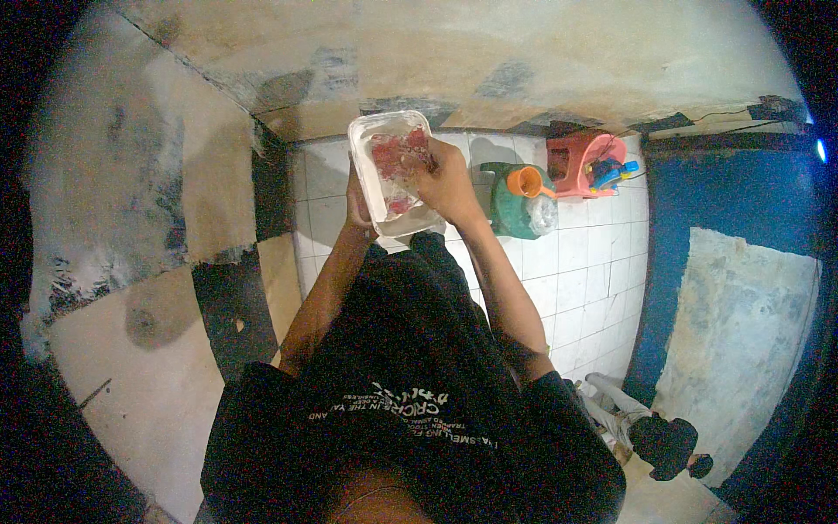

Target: The person applies a white substance to a wall using a red putty knife and kemudian mixes the substance in a container with the knife.

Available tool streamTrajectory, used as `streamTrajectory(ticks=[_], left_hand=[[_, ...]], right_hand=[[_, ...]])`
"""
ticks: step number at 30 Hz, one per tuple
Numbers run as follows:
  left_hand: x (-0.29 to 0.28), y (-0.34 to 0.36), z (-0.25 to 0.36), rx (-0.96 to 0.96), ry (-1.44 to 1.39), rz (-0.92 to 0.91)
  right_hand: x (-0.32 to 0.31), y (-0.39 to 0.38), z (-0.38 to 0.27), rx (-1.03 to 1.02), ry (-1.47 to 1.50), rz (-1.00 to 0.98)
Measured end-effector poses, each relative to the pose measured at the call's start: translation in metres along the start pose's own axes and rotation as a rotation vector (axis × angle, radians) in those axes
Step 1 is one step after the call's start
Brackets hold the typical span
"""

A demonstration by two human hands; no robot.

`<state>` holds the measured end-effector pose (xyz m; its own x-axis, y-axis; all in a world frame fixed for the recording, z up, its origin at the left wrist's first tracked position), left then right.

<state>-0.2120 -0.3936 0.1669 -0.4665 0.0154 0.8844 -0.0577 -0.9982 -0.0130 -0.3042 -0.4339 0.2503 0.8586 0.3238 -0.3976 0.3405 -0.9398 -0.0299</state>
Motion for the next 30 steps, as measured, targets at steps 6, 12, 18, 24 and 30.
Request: streamTrajectory(ticks=[6,12,18,24,30], left_hand=[[-0.026,0.001,-0.02,-0.148,-0.193,0.093],[-0.009,-0.002,0.005,0.046,-0.42,-0.257],[0.007,-0.001,0.01,-0.243,-0.71,-0.159],[-0.011,0.005,0.016,-0.033,-0.252,0.04],[-0.008,0.007,0.002,-0.15,-0.555,0.024]], right_hand=[[-0.008,-0.009,0.019,0.267,0.344,0.047],[-0.028,-0.01,0.004,0.216,0.257,0.133],[-0.053,-0.01,-0.042,-0.011,0.145,0.248],[-0.061,-0.023,-0.103,-0.325,-0.12,0.405],[-0.018,-0.008,-0.093,-0.288,-0.538,0.163]])
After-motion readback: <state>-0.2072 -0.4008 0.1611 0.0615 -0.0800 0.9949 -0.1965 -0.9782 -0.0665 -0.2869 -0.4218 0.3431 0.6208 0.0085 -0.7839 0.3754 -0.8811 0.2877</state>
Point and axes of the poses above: each hand's wrist, its own y-axis towards the middle knuckle, its own x-axis out of the palm, z = x × y, the point moved 8 cm from there along y, towards the middle knuckle, and after that the axes turned 2 degrees about z, right-handed, at the moved point
